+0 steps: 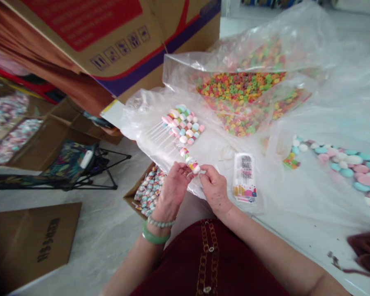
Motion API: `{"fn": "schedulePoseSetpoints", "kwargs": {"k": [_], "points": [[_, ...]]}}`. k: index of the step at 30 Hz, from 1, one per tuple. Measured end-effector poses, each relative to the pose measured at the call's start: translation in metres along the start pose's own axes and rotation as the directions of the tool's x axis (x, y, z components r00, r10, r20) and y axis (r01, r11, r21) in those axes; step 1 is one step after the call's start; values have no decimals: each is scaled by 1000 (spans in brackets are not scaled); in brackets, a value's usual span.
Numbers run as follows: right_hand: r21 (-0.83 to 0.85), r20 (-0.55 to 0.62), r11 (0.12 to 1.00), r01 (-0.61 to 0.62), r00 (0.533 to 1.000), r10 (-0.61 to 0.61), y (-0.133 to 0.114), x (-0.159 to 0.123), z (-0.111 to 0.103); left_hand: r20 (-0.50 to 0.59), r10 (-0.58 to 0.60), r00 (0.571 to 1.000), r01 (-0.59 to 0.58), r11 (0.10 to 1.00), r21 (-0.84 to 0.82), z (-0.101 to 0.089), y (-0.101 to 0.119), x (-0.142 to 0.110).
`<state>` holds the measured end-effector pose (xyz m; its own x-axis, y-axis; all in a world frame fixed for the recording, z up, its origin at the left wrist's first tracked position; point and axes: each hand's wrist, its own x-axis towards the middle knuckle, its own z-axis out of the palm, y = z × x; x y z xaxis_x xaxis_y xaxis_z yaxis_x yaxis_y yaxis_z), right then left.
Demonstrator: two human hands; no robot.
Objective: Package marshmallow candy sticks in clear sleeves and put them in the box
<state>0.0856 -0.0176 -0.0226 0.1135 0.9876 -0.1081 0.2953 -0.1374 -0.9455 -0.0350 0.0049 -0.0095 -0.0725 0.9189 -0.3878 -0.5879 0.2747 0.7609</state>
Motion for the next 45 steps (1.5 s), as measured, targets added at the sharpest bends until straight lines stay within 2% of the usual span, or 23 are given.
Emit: {"fn": "schedulePoseSetpoints", "kwargs": {"k": [2,4,7,9,13,15,17,19,22,24,27,29,30,32,33,34,35,37,39,41,43,45], "points": [[44,46,999,12,999,-14,-1,-3,1,39,-100,994,104,985,-136,0,6,2],[78,98,996,31,994,-39,-3,-7,2,90,-164,982,179,966,-188,0,9,2],[95,144,994,60,987,-73,-5,-11,3,116,-172,978,195,956,-220,2,9,-2],[40,149,993,113,982,-117,-7,-13,4,108,-147,983,169,956,-241,4,8,-6],[-242,148,943,230,969,-199,-14,-18,6,67,-104,992,118,959,-257,8,-1,-15],[-345,124,915,210,976,-177,-19,-19,7,30,-82,996,87,963,-257,8,-6,-17],[-379,105,912,158,986,-127,-24,-19,7,25,-64,998,68,959,-275,7,-8,-18],[-374,105,919,124,990,-91,-26,-17,6,83,-96,992,116,950,-289,3,-5,-18],[-384,125,912,145,987,-104,-24,-17,3,172,-195,966,237,933,-270,-4,6,-17],[-444,126,877,184,982,-143,-22,-18,1,142,-205,969,237,933,-270,-6,14,-15],[-526,129,809,263,965,-230,-21,-21,2,1,-178,984,171,945,-280,-5,19,-12],[-486,166,819,303,953,-254,-21,-23,3,-65,-182,981,157,946,-284,-5,20,-10],[-426,190,855,296,953,-236,-21,-23,5,-76,-190,979,161,943,-292,-5,20,-9],[-222,257,959,174,960,-115,-21,-22,7,-63,-209,976,180,934,-310,-6,22,-8],[-83,312,995,52,950,-24,-21,-21,8,-42,-219,975,195,928,-316,-7,23,-8],[64,385,993,-94,921,63,-21,-21,9,-18,-228,973,211,923,-322,-8,25,-8],[199,468,949,-245,874,128,-21,-20,10,8,-234,972,223,917,-329,-9,26,-8],[379,621,787,-487,764,174,-21,-18,11,57,-240,969,244,905,-349,-10,27,-9],[431,724,646,-630,668,168,-21,-17,11,84,-246,966,259,896,-359,-10,26,-8],[430,771,568,-702,613,174,-22,-16,11,71,-260,963,268,904,-333,-9,23,-7],[456,752,544,-704,632,188,-22,-14,10,0,-259,966,250,933,-260,-7,19,-6],[495,705,546,-676,680,203,-22,-12,10,-126,-165,978,150,981,-119,-7,14,-7]]}}
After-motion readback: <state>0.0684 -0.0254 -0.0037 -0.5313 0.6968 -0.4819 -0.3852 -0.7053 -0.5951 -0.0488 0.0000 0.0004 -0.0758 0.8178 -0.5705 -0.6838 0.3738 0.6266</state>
